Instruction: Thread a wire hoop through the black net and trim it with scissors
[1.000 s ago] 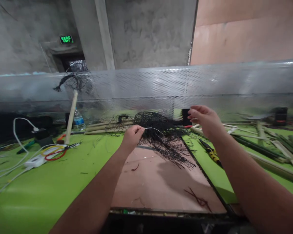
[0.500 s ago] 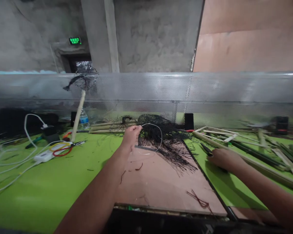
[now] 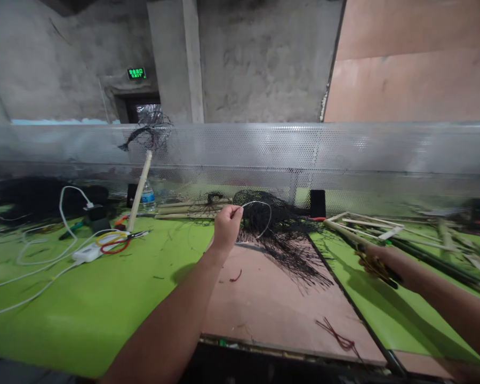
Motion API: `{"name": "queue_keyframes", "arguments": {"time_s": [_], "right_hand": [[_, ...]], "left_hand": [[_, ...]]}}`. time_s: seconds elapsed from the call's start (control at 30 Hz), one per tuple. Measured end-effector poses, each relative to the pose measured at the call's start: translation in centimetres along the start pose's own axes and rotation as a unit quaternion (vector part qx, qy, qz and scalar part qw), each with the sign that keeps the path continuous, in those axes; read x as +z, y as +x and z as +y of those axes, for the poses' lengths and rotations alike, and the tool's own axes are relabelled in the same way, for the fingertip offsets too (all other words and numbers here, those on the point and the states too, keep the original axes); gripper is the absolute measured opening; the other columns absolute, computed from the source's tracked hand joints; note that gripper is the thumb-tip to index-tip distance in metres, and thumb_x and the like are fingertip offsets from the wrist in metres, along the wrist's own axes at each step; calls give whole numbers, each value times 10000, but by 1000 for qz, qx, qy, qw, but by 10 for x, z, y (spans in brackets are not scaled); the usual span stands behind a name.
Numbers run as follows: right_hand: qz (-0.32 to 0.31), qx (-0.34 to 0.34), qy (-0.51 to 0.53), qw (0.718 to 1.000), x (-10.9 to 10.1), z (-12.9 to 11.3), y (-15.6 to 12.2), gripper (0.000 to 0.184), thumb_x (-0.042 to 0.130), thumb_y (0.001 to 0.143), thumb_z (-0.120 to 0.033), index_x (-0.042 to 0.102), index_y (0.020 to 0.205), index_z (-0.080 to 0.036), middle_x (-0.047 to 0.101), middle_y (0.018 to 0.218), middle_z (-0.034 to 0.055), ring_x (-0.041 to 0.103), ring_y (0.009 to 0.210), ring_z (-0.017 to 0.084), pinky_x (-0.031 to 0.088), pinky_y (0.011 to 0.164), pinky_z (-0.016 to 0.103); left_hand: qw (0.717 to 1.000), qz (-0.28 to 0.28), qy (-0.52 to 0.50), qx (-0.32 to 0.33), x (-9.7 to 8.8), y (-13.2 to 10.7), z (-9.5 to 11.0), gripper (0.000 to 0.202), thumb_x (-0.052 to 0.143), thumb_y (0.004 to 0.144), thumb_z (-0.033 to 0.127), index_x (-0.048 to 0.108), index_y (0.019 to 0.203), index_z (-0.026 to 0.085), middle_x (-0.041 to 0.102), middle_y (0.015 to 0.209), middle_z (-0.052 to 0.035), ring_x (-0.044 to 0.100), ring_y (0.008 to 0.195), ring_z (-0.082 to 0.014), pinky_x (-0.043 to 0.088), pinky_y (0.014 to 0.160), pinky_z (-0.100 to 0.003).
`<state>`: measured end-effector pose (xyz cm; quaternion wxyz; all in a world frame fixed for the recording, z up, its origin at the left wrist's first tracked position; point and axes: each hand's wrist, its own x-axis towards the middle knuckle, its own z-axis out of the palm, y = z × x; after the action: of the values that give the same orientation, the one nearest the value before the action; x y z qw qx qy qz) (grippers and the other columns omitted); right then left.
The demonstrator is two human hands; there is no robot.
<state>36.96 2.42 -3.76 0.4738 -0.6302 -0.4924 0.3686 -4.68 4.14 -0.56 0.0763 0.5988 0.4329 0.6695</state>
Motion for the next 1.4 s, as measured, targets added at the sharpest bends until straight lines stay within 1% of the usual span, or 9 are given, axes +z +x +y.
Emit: {"name": "queue_keyframes", "arguments": {"time_s": [0.13, 0.23, 0.3, 0.5, 0.6, 0.67, 0.8, 1.1, 1.4], "right_hand": [[-84, 9, 258, 962, 31, -27, -29, 89, 570, 727, -295, 611, 727, -216, 657, 719, 54, 602, 596, 169, 538, 672, 327], [-136, -34, 305, 942, 68, -50, -51, 80, 611, 644, -219, 622, 720, -198, 666, 755, 51, 623, 692, 180, 524, 706, 305], [-183, -55, 279, 941, 94, -61, -65, 103, 611, 623, -211, 632, 721, -185, 666, 745, 49, 596, 633, 165, 494, 604, 287], [-235, -74, 187, 951, 158, -80, -86, 77, 609, 631, -233, 606, 607, -160, 486, 417, -30, 392, 402, 95, 281, 421, 237], [-300, -64, 192, 932, 177, -75, -83, 93, 633, 616, -243, 613, 603, -152, 551, 465, -8, 487, 461, 117, 349, 486, 235], [-335, -61, 208, 917, 184, -68, -80, 80, 637, 607, -227, 624, 608, -149, 638, 598, 26, 582, 597, 153, 422, 611, 256], [-342, -91, 199, 914, 187, -55, -83, 82, 624, 619, -206, 668, 660, -152, 690, 787, 34, 594, 772, 170, 420, 751, 263], [-285, -128, 166, 935, 185, -51, -80, 132, 618, 647, -296, 621, 631, -165, 585, 603, 2, 514, 634, 155, 374, 598, 247], [-282, -126, 162, 937, 184, -45, -77, 84, 587, 653, -232, 585, 604, -163, 550, 601, -15, 468, 611, 126, 338, 573, 230]], "left_hand": [[979, 19, 133, 153, -1, -9, 8, 233, 521, 856, 329, 671, 907, 159, 698, 834, -66, 631, 780, -159, 452, 728, -251], [952, 27, 195, 235, 1, -17, 11, 207, 529, 860, 301, 675, 916, 165, 715, 868, -72, 651, 812, -165, 457, 755, -251], [939, 36, 218, 262, 2, -20, 12, 197, 535, 859, 296, 673, 916, 167, 717, 857, -69, 654, 797, -164, 459, 749, -251], [943, 82, 228, 227, 1, -17, 12, 211, 534, 861, 302, 667, 921, 149, 711, 824, -75, 656, 778, -166, 459, 734, -253], [952, 92, 226, 185, 2, -16, 12, 227, 525, 864, 320, 669, 919, 154, 706, 801, -72, 652, 745, -162, 455, 708, -249], [956, 89, 220, 173, 3, -16, 12, 235, 520, 865, 330, 670, 923, 159, 707, 814, -73, 650, 756, -163, 452, 719, -250], [963, 59, 203, 165, 8, -21, 14, 243, 511, 869, 336, 666, 941, 163, 709, 857, -76, 646, 788, -163, 448, 744, -249], [964, 31, 198, 176, 13, -26, 16, 228, 516, 867, 306, 663, 983, 178, 712, 913, -74, 649, 822, -169, 451, 765, -258], [959, 45, 204, 191, 13, -24, 18, 260, 497, 880, 287, 664, 1039, 168, 711, 981, -79, 654, 890, -174, 471, 817, -270]]}}
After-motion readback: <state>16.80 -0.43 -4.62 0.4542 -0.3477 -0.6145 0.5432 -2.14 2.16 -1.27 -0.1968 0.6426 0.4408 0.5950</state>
